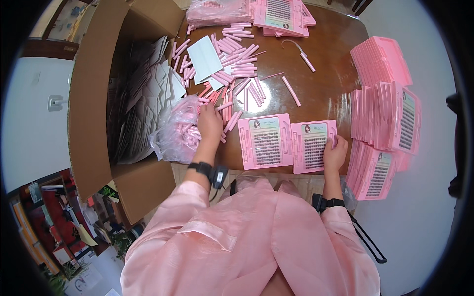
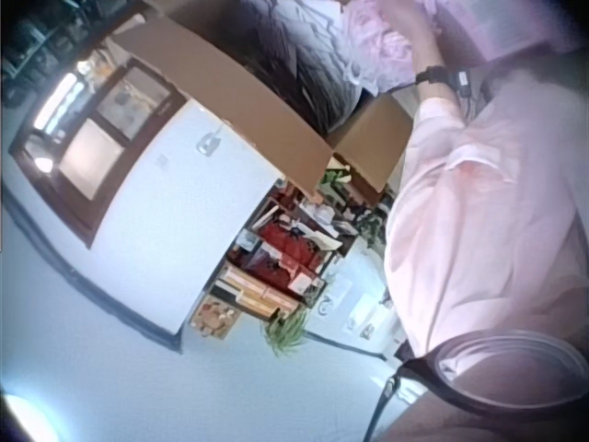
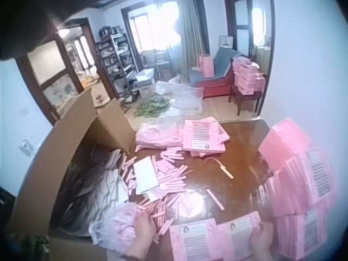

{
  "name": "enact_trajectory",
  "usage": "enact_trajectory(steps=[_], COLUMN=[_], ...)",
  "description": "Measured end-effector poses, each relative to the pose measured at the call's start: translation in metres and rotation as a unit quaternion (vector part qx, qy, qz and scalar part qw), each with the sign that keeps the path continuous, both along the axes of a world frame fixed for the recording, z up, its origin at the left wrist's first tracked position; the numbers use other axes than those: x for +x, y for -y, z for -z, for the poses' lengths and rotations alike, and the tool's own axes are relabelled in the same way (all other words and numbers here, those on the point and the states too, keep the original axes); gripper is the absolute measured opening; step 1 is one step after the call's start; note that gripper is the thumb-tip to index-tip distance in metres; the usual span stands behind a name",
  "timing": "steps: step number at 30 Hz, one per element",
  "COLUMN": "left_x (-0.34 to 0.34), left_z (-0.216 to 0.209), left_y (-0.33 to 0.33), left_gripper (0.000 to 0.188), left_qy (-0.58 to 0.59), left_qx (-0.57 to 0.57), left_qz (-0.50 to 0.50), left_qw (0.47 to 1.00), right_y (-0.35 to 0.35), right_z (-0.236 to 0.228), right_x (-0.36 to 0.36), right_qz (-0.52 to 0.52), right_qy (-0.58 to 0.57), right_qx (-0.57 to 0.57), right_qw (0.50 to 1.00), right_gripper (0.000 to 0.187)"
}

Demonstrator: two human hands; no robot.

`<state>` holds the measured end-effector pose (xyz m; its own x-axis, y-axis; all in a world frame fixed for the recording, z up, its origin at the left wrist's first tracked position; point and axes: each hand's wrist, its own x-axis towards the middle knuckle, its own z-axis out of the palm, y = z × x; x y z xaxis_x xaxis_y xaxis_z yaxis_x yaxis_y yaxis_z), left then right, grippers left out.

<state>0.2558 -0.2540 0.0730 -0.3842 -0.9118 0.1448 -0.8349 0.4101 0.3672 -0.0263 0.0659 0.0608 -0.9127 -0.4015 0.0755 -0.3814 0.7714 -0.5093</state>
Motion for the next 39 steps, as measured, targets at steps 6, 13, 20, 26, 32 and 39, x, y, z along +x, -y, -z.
enact_trajectory(steps=[6, 13, 20, 26, 32, 39], left_x=[-0.017, -0.016, -0.004, -0.024, -0.041, -0.051], left_z=[0.007, -0.006, -0.021, -0.042, -0.029, -0.012], left_y=[0.063, 0.086, 0.088, 0.055, 0.009, 0.007], left_gripper=[0.021, 0.024, 0.014, 0.011, 0.014, 0.014], left_qy=[0.152, 0.175, -0.061, -0.341, -0.303, -0.288], left_qx=[0.080, 0.177, 0.122, 0.435, 0.496, 0.608], left_qz=[-0.003, 0.064, 0.080, 0.034, 0.083, 0.083], left_qw=[0.985, 0.966, 0.987, 0.833, 0.810, 0.735], right_y=[0.016, 0.024, 0.061, 0.159, 0.186, 0.154], right_z=[0.000, -0.003, -0.011, -0.026, -0.027, 0.000], right_x=[0.005, 0.019, 0.029, 0.079, 0.113, 0.126], right_qz=[-0.031, -0.036, -0.085, -0.233, -0.263, -0.132], right_qy=[0.031, 0.042, 0.066, 0.224, 0.438, 0.463], right_qx=[-0.029, -0.053, -0.109, -0.207, -0.130, -0.264], right_qw=[0.999, 0.997, 0.988, 0.923, 0.850, 0.836], right_gripper=[0.024, 0.024, 0.021, 0.025, 0.023, 0.016])
